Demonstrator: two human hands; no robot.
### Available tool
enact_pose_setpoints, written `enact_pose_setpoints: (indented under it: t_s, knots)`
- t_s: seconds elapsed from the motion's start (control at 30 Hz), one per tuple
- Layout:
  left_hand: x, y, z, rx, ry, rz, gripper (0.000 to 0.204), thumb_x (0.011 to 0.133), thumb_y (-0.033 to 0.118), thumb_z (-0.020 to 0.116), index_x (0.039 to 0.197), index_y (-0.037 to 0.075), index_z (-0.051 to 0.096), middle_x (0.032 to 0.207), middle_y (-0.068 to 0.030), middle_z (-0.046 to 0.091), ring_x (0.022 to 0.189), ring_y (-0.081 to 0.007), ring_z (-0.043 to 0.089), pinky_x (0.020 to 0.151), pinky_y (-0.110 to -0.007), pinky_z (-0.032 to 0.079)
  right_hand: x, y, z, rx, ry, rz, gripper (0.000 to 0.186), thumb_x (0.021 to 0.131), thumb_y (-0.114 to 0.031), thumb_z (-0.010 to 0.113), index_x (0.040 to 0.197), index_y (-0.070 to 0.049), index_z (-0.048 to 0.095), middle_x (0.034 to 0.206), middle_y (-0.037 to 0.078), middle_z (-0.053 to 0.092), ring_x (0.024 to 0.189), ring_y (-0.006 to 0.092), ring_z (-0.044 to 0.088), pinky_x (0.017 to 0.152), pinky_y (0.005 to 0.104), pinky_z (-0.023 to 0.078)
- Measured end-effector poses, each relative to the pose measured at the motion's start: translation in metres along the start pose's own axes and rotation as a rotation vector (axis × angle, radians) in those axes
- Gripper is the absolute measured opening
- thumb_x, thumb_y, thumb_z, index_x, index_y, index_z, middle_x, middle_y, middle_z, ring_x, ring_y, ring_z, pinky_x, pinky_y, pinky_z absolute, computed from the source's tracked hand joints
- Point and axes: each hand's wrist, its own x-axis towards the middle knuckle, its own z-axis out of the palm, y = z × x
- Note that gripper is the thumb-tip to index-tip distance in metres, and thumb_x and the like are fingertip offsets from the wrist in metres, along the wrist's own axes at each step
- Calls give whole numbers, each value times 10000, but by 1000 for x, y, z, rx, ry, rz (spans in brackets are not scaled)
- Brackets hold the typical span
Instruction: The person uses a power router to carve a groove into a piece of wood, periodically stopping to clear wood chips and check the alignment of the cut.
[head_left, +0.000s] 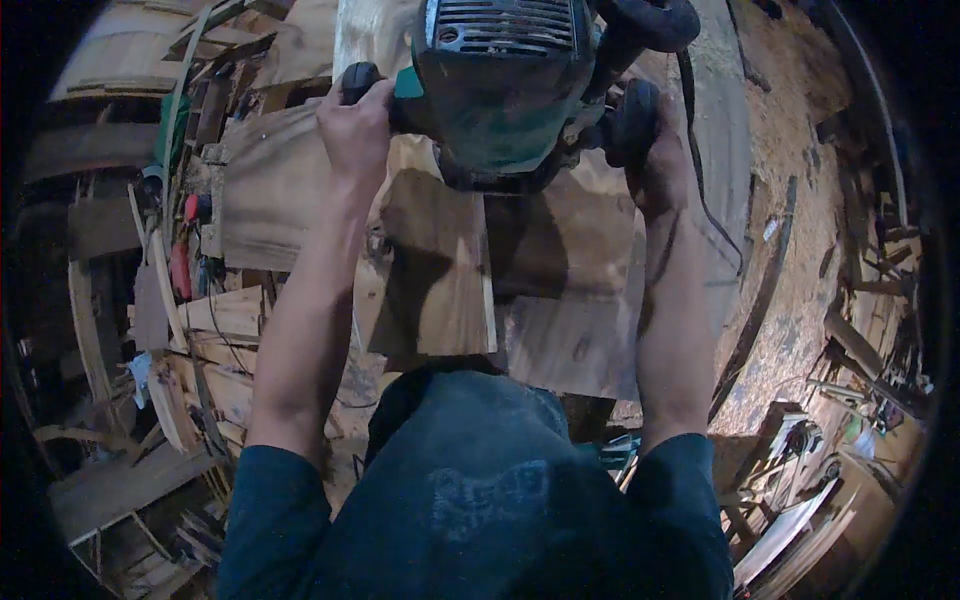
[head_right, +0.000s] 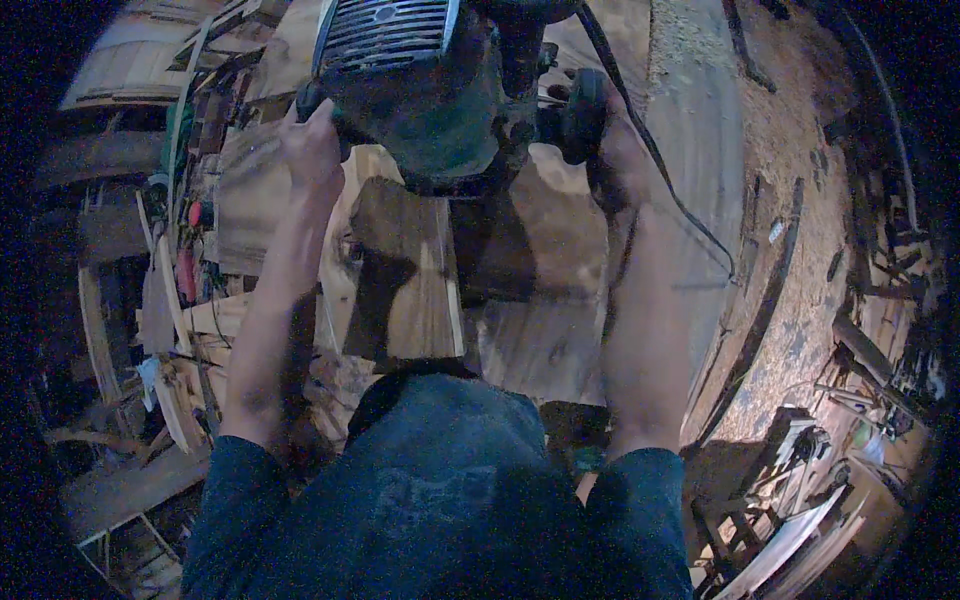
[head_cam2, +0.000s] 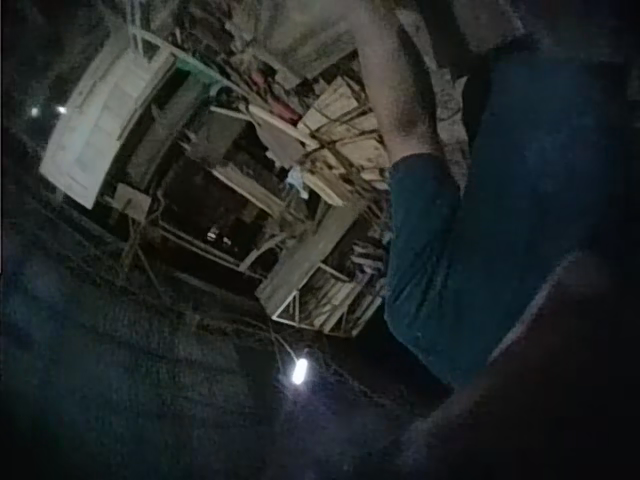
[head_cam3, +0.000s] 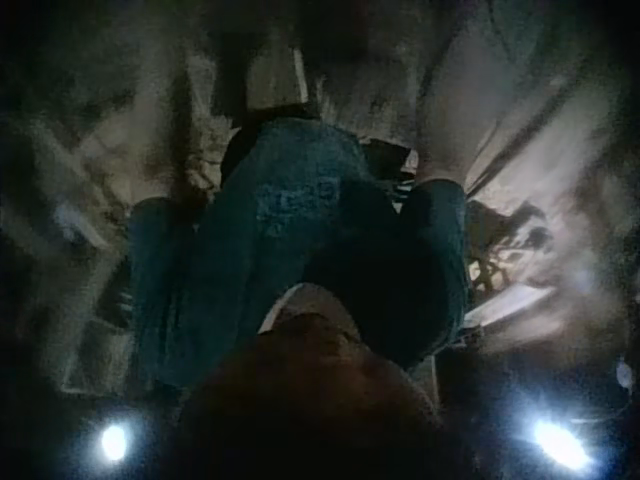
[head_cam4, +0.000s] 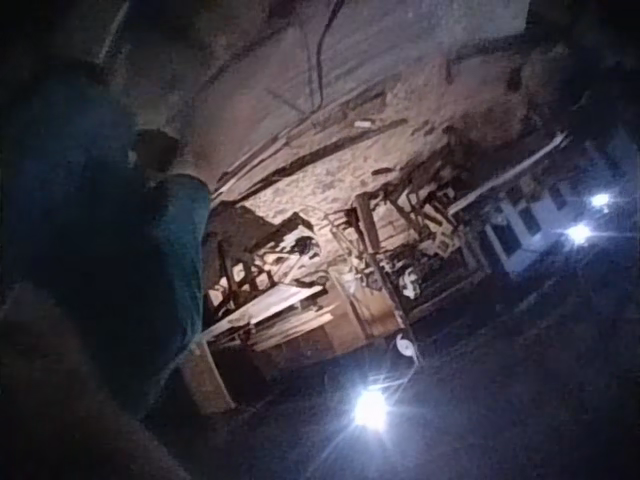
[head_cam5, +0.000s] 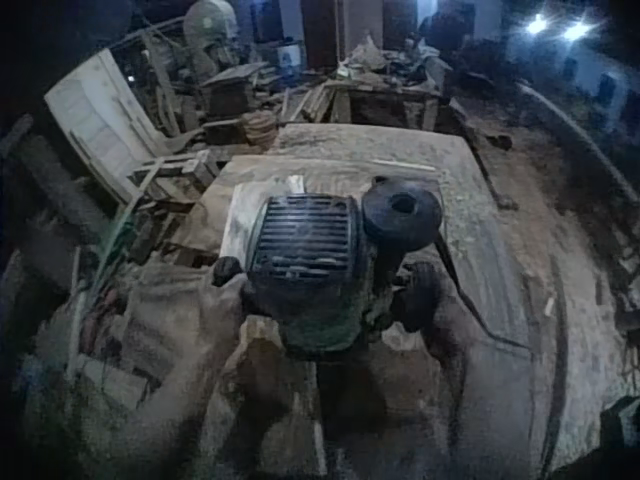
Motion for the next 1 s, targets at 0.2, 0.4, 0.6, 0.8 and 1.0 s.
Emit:
enact_pose_setpoints:
  t_s: [0.2, 0.4, 0.6, 0.8, 1.0]
  knots:
    - [-4, -1, 0, 20, -25, 17, 75, 816, 50, 683, 787, 26, 619, 716, 28, 587, 627, -57, 520, 571, -238, 439, -1, 12, 5, 8, 34, -17, 558, 993, -530, 401, 1207, -50, 588, 951, 36, 643, 655, 120, 566, 514, 236, 381]
    - [2, -11, -9, 379, -101, 221, 127, 873, 124, 611, 858, -1, 628, 735, 14, 584, 704, -106, 562, 650, -270, 466, 2, 8, 2, -144, -28, -66, 508, 988, -478, 451, 1214, -44, 586, 942, 40, 642, 724, 127, 602, 563, 241, 430]
    - [5, 13, -10, 176, -60, 132, 115, 886, 145, 593, 827, 46, 594, 706, 27, 491, 598, -90, 452, 529, -277, 351, 2, 10, 17, -24, -222, -133, 349, 976, -318, 516, 1184, -43, 572, 905, 66, 645, 750, 191, 629, 646, 313, 487]
    - [-3, -8, 4, 166, -35, 145, 200, 886, 136, 595, 700, 79, 550, 638, 57, 470, 537, -77, 435, 473, -273, 313, -4, 11, 2, -31, -155, -135, 404, 943, -314, 574, 1275, -88, 525, 1027, 111, 669, 789, 231, 657, 703, 366, 523]
    - [28, -16, 1, 352, 6, 194, 177, 876, 135, 631, 722, 74, 571, 673, 38, 511, 577, -89, 480, 514, -269, 362, -13, 44, -21, -394, -24, -388, 315, 975, -258, 535, 1151, -7, 609, 820, 46, 651, 722, 136, 623, 593, 254, 454]
